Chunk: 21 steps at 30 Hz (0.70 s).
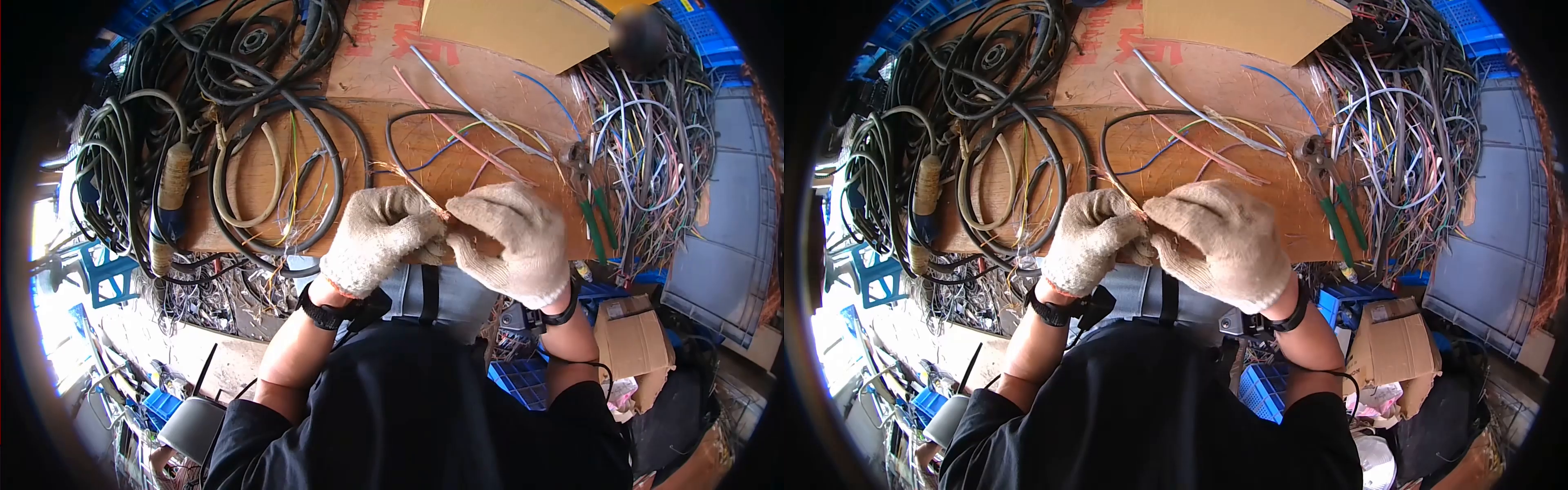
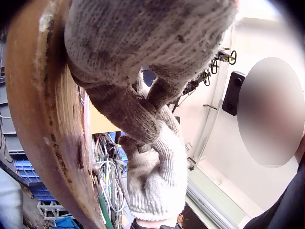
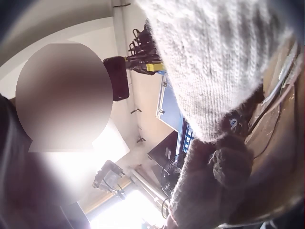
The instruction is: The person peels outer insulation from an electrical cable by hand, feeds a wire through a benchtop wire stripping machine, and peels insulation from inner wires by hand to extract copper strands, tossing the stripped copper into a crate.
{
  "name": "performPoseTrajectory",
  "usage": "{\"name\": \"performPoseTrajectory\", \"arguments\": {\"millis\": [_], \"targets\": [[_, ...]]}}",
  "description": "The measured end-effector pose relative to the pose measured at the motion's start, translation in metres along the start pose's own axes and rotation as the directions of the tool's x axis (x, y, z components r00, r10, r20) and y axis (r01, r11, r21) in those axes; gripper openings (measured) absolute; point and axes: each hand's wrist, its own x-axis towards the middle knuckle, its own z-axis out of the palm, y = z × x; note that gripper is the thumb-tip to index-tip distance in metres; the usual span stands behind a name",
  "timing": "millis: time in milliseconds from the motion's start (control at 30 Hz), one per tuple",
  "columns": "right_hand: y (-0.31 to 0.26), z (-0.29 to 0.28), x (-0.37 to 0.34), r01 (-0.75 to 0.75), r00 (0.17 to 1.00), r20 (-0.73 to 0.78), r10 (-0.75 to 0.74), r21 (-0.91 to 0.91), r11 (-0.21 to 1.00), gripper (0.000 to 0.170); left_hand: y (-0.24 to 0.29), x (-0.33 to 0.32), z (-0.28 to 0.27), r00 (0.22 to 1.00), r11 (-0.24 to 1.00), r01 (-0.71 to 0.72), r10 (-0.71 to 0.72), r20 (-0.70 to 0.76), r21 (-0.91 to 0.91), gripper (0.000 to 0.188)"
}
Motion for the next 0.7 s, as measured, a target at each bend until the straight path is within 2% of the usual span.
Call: {"name": "performPoseTrajectory", "arguments": {"millis": [67, 133, 233, 300, 433, 500, 567, 667, 700], "targets": [[0.0, 0.001, 0.0, 0.032, 0.999, 0.001, -0.032, -0.037, 0.999, 0.041, 0.0, 0.0, 0.003, 1.0, 1.0, -0.002, 0.002, -0.017, 0.003, 0.017], [0.001, 0.003, -0.001, -0.053, 0.998, -0.027, 0.053, 0.032, 0.998, 0.041, 0.0, 0.0, 0.005, 0.999, 1.0, -0.004, 0.005, -0.035, 0.005, 0.017], [0.001, 0.001, 0.001, -0.08, 0.997, -0.004, 0.08, 0.056, 0.995, 0.039, -0.003, 0.0, 0.003, 0.998, 0.998, 0.009, -0.004, -0.067, 0.069, 0.017], [-0.002, 0.002, 0.002, -0.076, 0.997, -0.003, 0.076, 0.051, 0.996, 0.038, -0.008, 0.001, 0.003, 0.995, 0.99, -0.063, 0.071, -0.066, 0.127, 0.017], [-0.004, 0.002, 0.005, -0.025, 1.0, 0.001, 0.025, 0.077, 0.997, 0.036, -0.01, 0.002, 0.006, 0.994, 0.989, -0.081, 0.09, -0.064, 0.12, 0.016], [-0.003, 0.003, 0.003, -0.041, 0.999, 0.003, 0.041, 0.078, 0.996, 0.033, -0.011, 0.002, 0.006, 0.991, 0.965, -0.099, 0.118, -0.066, 0.243, 0.014], [-0.002, 0.003, 0.002, -0.055, 0.998, 0.004, 0.055, 0.08, 0.995, 0.029, -0.014, 0.002, 0.005, 0.988, 0.956, -0.112, 0.136, -0.072, 0.27, 0.013], [0.0, 0.002, 0.0, -0.144, 0.99, 0.016, 0.143, 0.152, 0.978, 0.022, -0.016, 0.003, 0.006, 0.978, 0.942, -0.16, 0.193, -0.084, 0.295, 0.012], [-0.001, 0.002, -0.002, -0.253, 0.967, 0.034, 0.254, 0.273, 0.928, 0.019, -0.016, 0.003, 0.007, 0.968, 0.935, -0.196, 0.232, -0.092, 0.294, 0.011]]}}
